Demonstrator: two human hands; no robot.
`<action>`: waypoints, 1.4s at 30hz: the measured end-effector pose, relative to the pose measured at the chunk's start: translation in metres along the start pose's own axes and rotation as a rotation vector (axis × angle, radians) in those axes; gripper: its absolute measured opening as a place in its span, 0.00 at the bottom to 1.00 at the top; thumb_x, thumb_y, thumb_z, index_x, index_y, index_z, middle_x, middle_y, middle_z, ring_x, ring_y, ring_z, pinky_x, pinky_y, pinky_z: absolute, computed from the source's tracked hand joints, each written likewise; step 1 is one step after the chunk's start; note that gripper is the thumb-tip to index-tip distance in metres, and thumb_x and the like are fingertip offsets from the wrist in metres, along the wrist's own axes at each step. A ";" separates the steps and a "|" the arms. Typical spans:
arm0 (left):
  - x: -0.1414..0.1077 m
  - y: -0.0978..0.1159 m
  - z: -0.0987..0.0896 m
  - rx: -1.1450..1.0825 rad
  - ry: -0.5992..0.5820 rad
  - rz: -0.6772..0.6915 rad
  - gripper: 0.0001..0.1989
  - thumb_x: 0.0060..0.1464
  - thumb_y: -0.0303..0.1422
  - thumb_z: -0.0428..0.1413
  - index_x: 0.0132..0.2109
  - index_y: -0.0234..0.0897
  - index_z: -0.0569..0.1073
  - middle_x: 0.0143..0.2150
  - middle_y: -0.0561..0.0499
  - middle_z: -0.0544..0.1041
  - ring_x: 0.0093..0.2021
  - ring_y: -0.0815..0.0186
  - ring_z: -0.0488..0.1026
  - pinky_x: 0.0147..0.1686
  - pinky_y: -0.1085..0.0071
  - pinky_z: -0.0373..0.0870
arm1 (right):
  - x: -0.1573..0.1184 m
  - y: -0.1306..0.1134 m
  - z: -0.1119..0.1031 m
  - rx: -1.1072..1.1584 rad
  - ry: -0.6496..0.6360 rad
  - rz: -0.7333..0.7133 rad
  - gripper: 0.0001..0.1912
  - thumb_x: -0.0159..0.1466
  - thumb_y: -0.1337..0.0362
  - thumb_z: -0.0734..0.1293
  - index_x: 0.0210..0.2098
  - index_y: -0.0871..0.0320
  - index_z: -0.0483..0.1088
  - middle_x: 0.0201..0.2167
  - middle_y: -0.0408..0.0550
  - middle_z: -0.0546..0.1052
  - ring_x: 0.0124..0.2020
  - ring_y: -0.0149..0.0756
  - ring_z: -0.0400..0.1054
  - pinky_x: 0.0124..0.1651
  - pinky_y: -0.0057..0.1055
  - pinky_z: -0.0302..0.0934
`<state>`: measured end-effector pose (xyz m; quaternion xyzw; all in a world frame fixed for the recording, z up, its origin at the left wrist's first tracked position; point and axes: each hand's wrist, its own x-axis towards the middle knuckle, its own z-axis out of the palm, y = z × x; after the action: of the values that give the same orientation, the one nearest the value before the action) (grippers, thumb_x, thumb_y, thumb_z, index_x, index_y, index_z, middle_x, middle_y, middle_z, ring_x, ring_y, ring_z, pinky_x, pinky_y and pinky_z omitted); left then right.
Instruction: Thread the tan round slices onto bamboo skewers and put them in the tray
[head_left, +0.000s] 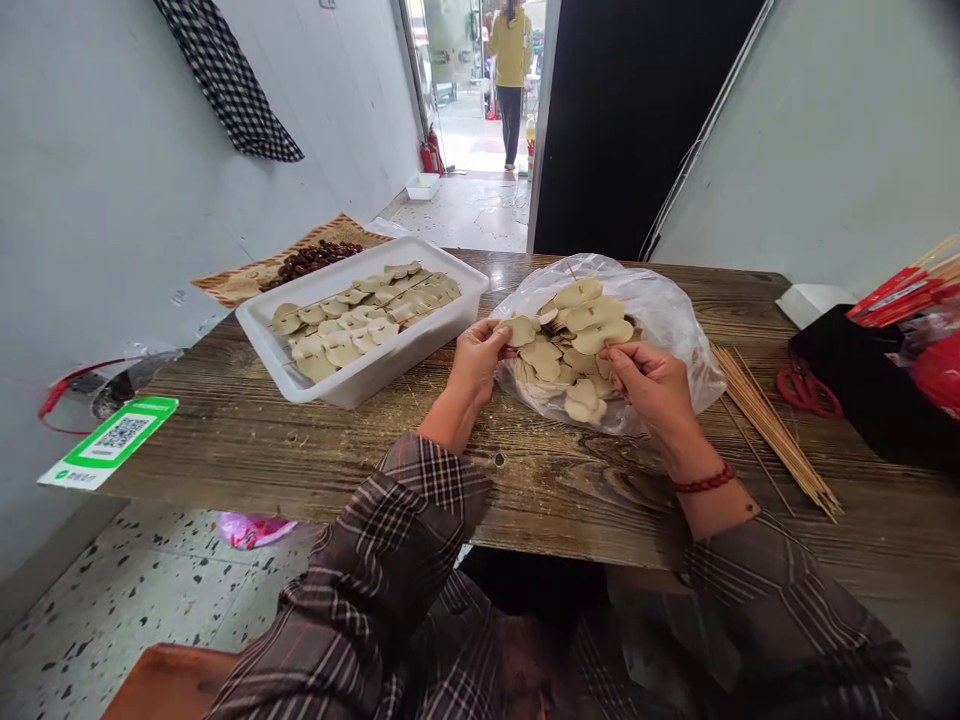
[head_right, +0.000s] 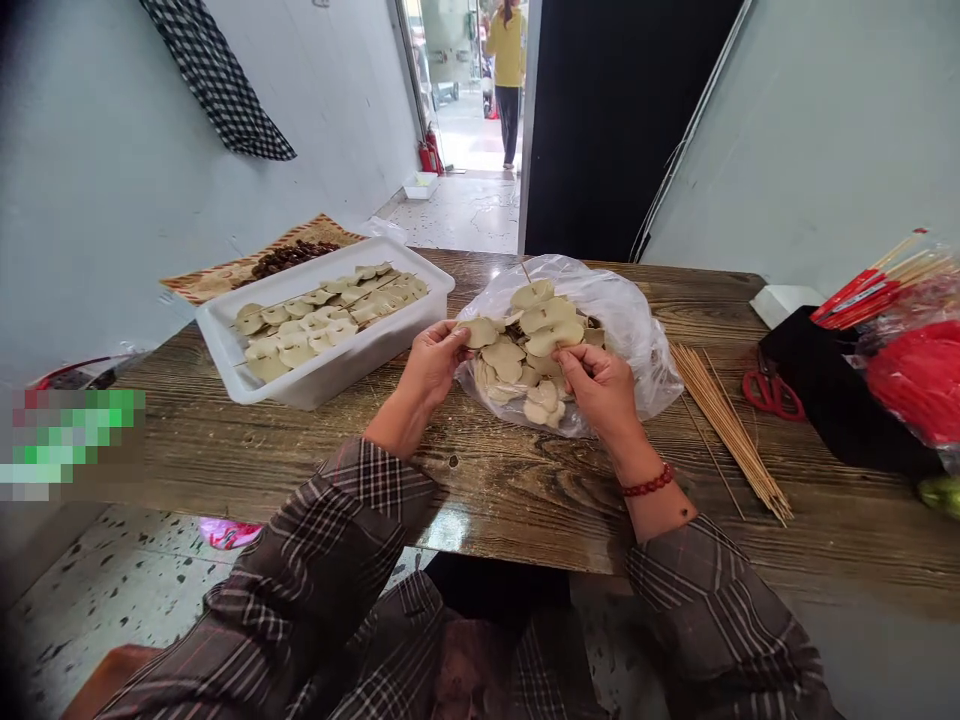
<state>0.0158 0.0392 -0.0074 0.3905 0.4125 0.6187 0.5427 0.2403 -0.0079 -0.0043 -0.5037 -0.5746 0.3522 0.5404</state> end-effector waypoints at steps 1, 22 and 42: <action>0.001 0.002 -0.002 -0.056 0.027 -0.026 0.09 0.43 0.31 0.64 0.31 0.33 0.72 0.27 0.55 0.74 0.25 0.73 0.69 0.26 0.76 0.67 | -0.001 -0.001 0.000 -0.007 -0.020 -0.001 0.15 0.60 0.54 0.68 0.34 0.61 0.77 0.15 0.39 0.67 0.16 0.26 0.56 0.20 0.25 0.48; 0.008 0.014 -0.011 -0.212 0.164 0.104 0.10 0.42 0.25 0.63 0.34 0.34 0.73 0.33 0.52 0.77 0.31 0.73 0.72 0.30 0.76 0.71 | -0.008 -0.005 0.003 -0.326 -0.440 -0.096 0.16 0.63 0.55 0.64 0.32 0.60 0.77 0.20 0.43 0.72 0.20 0.29 0.61 0.24 0.27 0.52; 0.004 0.009 -0.005 -0.146 0.114 0.063 0.08 0.43 0.25 0.61 0.32 0.34 0.72 0.30 0.55 0.74 0.28 0.74 0.72 0.32 0.74 0.72 | -0.009 0.003 0.007 -0.379 -0.386 -0.175 0.16 0.65 0.56 0.63 0.33 0.61 0.77 0.22 0.45 0.74 0.24 0.31 0.64 0.26 0.28 0.52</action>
<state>0.0078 0.0422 -0.0007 0.3268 0.3839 0.6853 0.5256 0.2335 -0.0145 -0.0103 -0.4678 -0.7640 0.2798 0.3453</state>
